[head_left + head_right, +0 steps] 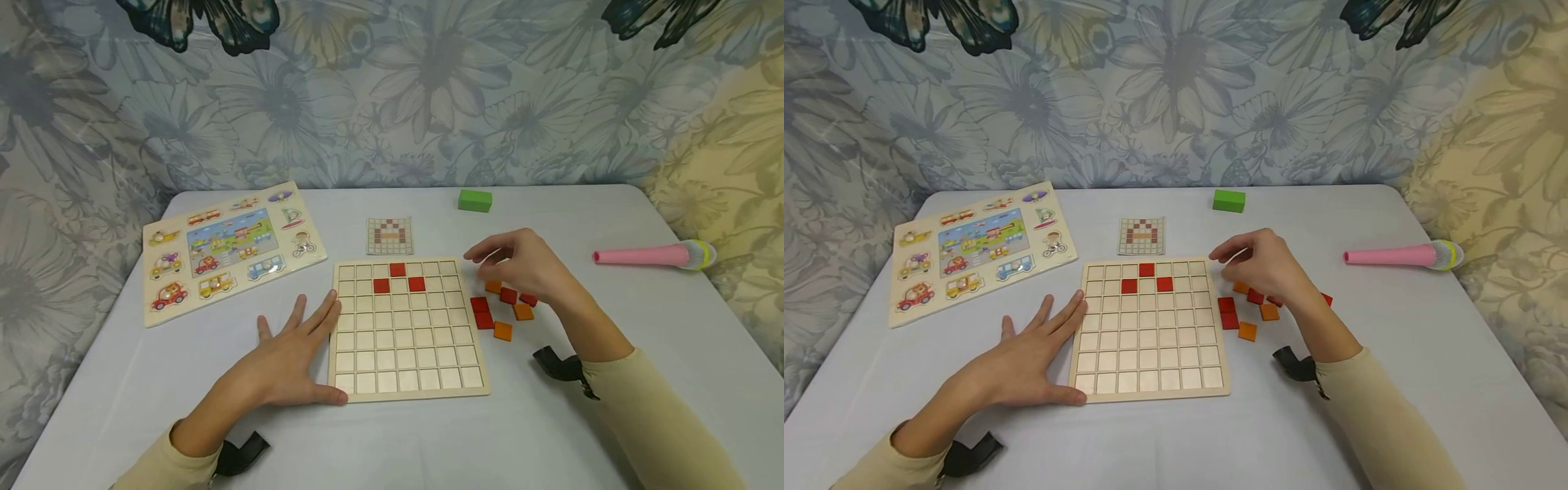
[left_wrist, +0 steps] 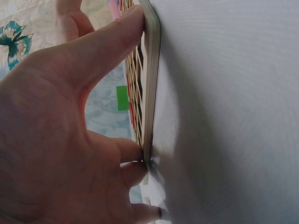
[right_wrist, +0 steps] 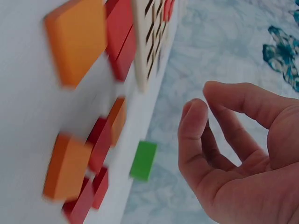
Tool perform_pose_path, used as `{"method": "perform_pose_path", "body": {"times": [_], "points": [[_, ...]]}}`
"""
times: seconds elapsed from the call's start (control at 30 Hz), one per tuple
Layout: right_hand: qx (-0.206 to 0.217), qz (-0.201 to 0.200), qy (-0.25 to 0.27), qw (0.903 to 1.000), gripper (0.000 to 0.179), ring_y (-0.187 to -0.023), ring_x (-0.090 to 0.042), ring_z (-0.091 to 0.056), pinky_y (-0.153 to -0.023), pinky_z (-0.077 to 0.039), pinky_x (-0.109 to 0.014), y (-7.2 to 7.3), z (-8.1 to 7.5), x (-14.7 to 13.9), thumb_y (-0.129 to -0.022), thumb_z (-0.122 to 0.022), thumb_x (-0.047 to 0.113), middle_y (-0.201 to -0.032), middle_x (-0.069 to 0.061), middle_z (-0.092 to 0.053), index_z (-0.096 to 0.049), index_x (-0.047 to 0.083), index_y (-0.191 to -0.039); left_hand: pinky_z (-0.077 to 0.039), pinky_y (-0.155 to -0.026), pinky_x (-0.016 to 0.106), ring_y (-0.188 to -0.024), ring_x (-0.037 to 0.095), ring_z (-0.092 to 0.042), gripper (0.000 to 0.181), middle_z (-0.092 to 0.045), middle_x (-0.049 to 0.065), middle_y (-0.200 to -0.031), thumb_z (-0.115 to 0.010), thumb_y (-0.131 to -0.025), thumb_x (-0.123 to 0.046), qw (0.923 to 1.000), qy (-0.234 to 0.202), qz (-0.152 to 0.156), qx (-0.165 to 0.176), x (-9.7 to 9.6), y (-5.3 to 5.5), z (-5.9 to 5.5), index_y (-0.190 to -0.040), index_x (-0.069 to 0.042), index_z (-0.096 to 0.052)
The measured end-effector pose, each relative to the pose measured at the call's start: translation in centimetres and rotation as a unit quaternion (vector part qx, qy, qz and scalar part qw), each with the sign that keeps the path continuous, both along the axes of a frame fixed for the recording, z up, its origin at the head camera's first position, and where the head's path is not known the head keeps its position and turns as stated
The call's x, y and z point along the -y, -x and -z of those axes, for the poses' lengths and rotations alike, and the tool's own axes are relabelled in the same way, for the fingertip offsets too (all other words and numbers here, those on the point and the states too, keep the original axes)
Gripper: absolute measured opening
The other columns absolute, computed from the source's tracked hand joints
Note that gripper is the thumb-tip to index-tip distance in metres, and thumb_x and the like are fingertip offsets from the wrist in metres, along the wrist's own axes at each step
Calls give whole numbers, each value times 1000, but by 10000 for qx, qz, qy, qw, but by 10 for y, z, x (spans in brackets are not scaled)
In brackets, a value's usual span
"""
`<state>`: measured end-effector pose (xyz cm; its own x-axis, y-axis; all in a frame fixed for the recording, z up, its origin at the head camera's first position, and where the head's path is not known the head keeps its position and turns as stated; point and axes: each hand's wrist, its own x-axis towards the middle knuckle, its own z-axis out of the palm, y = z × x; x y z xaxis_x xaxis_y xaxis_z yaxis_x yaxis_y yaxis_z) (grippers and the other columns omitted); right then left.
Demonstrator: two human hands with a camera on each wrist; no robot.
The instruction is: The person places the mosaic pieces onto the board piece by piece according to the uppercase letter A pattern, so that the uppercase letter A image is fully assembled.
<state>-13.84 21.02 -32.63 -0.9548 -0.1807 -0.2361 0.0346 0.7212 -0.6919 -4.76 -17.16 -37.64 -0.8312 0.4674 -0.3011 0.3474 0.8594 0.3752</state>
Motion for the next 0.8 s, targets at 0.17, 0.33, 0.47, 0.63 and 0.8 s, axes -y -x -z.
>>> {"method": "perform_pose_path", "body": {"times": [0.17, 0.33, 0.47, 0.63, 0.8], "points": [[230, 272, 75, 9993, 28, -92, -30, -68, -70, -58, -37, -2, 3, -20, -94, -72, 12, -110, -15, -72, -76, 9, -121, -2, -98, 95, -160, 46, -1, 133, 1, -6, -177, -82, -71, -73, 10000, 9, -16, -18, 0, 0, 0, -169, -18, -11], [329, 365, 60, 9988, 32, -89, -27, -69, -75, -58, -36, -1, 8, -35, -94, -71, 13, -114, -16, -72, -74, 7, -125, -2, -97, 96, -160, 47, -1, 133, 0, -6, -177, -82, -71, -73, 10000, -25, -33, -12, 0, -1, -1, -169, -17, -12], [320, 439, -361, 9979, 33, -95, -28, -68, -80, -55, -34, 1, 12, -42, -94, -69, 15, -121, -18, -70, -73, 8, -126, -2, -97, 96, -160, 47, -1, 133, -1, -6, -177, -82, -71, -73, 10000, -46, -44, -2, -1, -2, -1, -169, -18, -13], [204, 510, -1001, 9935, 33, -101, -31, -65, -73, -52, -29, 4, 17, -48, -92, -71, 17, -120, -19, -69, -74, 7, -124, -2, -97, 96, -160, 47, -1, 133, 0, -6, -177, -82, -71, -73, 10000, -20, -50, -4, -1, -1, -1, -169, -17, -12], [271, 494, -1237, 9907, 33, -100, -33, -61, -69, -49, -32, 6, 21, -53, -88, -75, 16, -116, -19, -68, -74, 6, -119, -2, -97, 96, -160, 47, -2, 133, 0, -5, -177, -81, -71, -74, 10000, 1, -40, -8, -1, -1, -1, -169, -18, -12]]}}
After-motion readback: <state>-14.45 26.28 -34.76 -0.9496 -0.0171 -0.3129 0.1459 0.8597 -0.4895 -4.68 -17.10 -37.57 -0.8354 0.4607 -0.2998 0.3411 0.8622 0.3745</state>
